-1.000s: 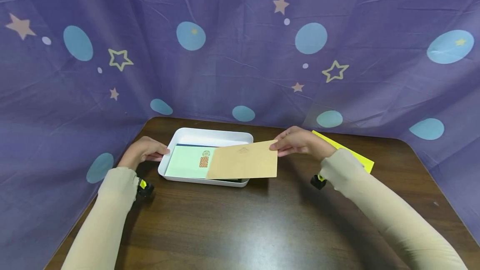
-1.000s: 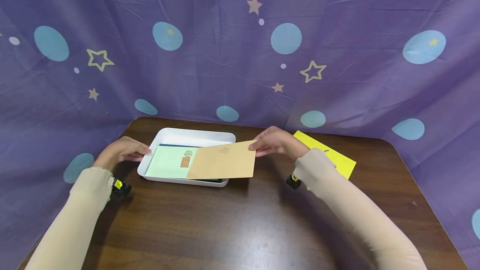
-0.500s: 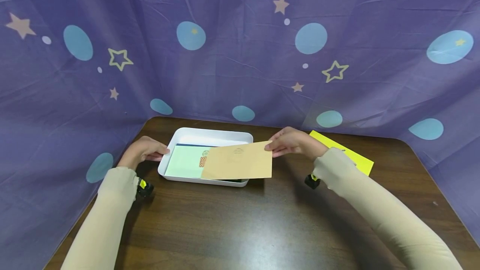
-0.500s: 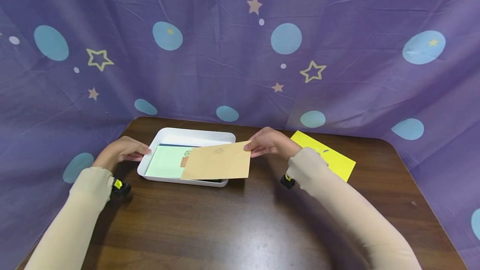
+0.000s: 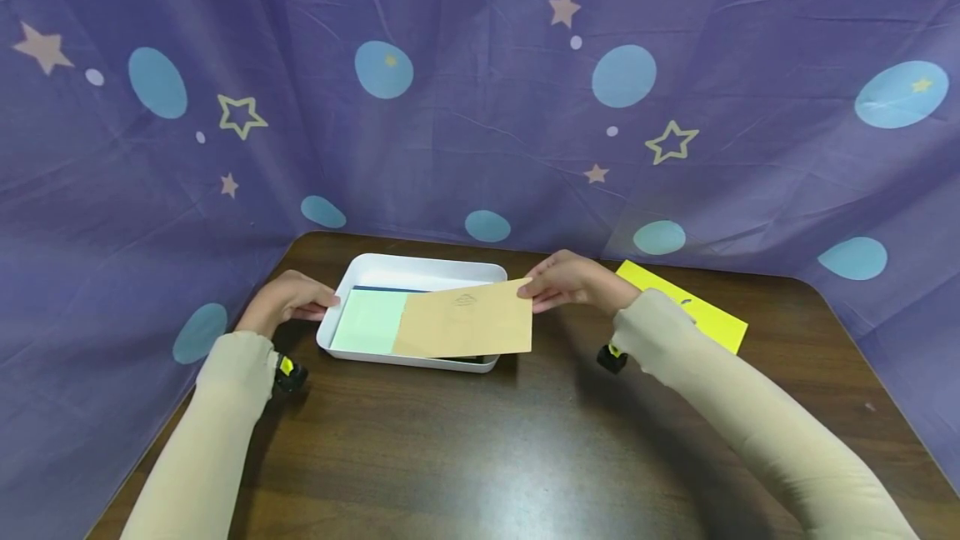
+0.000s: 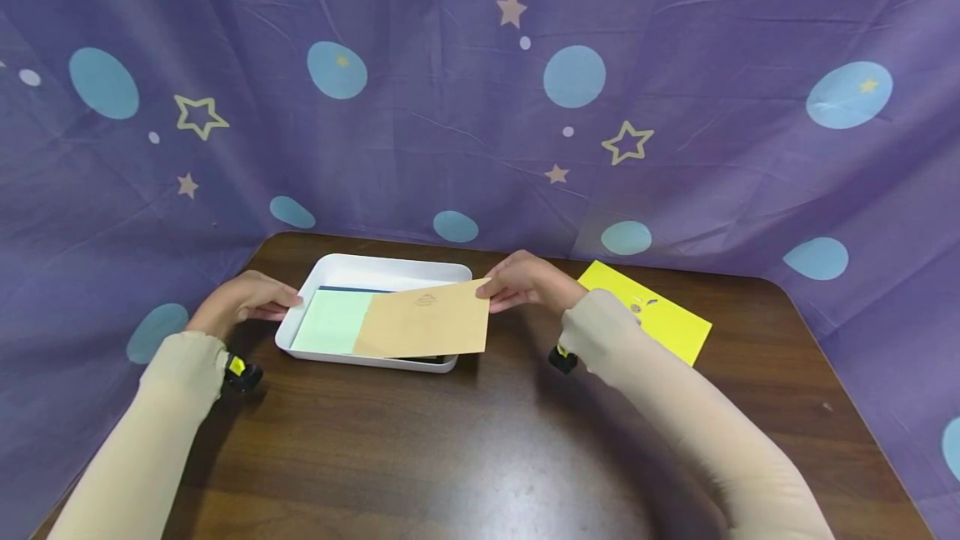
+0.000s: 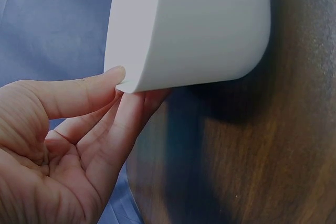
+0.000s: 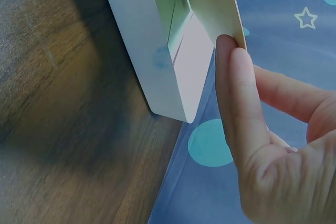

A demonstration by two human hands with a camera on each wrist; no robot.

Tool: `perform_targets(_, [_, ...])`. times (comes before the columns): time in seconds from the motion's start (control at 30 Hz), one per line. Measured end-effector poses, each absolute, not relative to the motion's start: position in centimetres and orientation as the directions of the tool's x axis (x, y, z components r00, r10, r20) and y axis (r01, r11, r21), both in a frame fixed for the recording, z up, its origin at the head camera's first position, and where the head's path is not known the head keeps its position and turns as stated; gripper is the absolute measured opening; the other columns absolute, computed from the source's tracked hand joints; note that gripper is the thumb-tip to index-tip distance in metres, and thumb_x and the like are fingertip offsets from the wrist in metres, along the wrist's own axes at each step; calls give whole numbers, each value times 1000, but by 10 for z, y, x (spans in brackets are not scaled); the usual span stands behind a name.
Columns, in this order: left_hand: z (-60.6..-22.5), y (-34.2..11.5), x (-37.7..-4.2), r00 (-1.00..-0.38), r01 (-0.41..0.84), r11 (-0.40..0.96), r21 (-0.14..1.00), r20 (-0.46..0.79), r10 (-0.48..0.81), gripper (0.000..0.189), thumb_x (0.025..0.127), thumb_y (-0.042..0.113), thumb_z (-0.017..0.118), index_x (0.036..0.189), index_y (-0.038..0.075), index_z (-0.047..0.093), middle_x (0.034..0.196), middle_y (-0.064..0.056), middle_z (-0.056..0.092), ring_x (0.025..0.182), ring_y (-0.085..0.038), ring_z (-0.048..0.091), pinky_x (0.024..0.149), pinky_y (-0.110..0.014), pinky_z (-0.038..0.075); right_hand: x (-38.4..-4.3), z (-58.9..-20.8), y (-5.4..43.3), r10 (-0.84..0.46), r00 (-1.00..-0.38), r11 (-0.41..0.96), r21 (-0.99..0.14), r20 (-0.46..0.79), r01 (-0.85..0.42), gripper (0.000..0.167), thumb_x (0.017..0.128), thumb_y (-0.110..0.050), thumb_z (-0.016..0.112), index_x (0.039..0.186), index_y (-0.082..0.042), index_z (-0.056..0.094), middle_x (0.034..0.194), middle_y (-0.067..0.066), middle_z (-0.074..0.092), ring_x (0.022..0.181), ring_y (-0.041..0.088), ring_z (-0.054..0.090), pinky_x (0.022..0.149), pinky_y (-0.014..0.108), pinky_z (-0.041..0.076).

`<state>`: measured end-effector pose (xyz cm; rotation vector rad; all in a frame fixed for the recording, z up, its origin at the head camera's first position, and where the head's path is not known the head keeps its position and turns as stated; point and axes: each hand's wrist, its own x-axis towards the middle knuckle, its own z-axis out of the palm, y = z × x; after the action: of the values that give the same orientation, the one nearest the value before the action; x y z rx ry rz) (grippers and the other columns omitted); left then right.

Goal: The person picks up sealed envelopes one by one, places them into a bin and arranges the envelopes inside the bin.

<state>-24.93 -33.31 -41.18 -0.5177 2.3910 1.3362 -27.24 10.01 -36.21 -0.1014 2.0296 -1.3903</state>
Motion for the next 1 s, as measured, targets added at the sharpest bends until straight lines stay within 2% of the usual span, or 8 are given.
perform_targets(0.1, [-411,-333,-249,-870,-476,489,731,-472,-142,44,93,6,72,129,-15,59,75,3,68,64,-5,65,64,-21,61,-273,-363,96,-408,-774,428,-850,-484,306,12,94,0,70,104,5,69,75,3,73,63,9,68,69,24,64])
perform_targets(0.33, [-411,-333,-250,-872,-472,496,729,-468,-141,43,93,5,72,129,-15,60,75,3,68,64,-4,65,64,-20,60,-274,-364,90,-413,-776,438,-851,-476,289,17,93,-1,70,108,7,69,78,4,74,65,10,69,77,28,65])
perform_targets(0.57, [-410,-332,-250,-871,-474,495,728,-470,-144,43,93,5,72,129,-15,59,76,2,68,64,-5,66,64,-20,61,-274,-366,82,-404,-779,437,-849,-479,296,19,94,-1,70,111,7,68,75,4,73,63,10,69,71,25,64])
perform_targets(0.83, [-410,-331,-249,-870,-478,496,725,-467,-157,43,93,6,72,129,-15,60,75,2,68,64,-5,66,64,-20,61,-273,-367,78,-411,-783,440,-854,-467,279,12,93,-1,71,103,6,71,79,4,71,66,12,69,83,33,64])
perform_targets(1.0, [-411,-332,-250,-868,-482,497,722,-469,-160,42,94,7,71,129,-14,60,73,3,68,63,-4,65,64,-20,60,-272,-367,77,-423,-770,443,-850,-478,284,20,95,3,66,114,10,68,84,7,71,69,13,70,98,42,59])
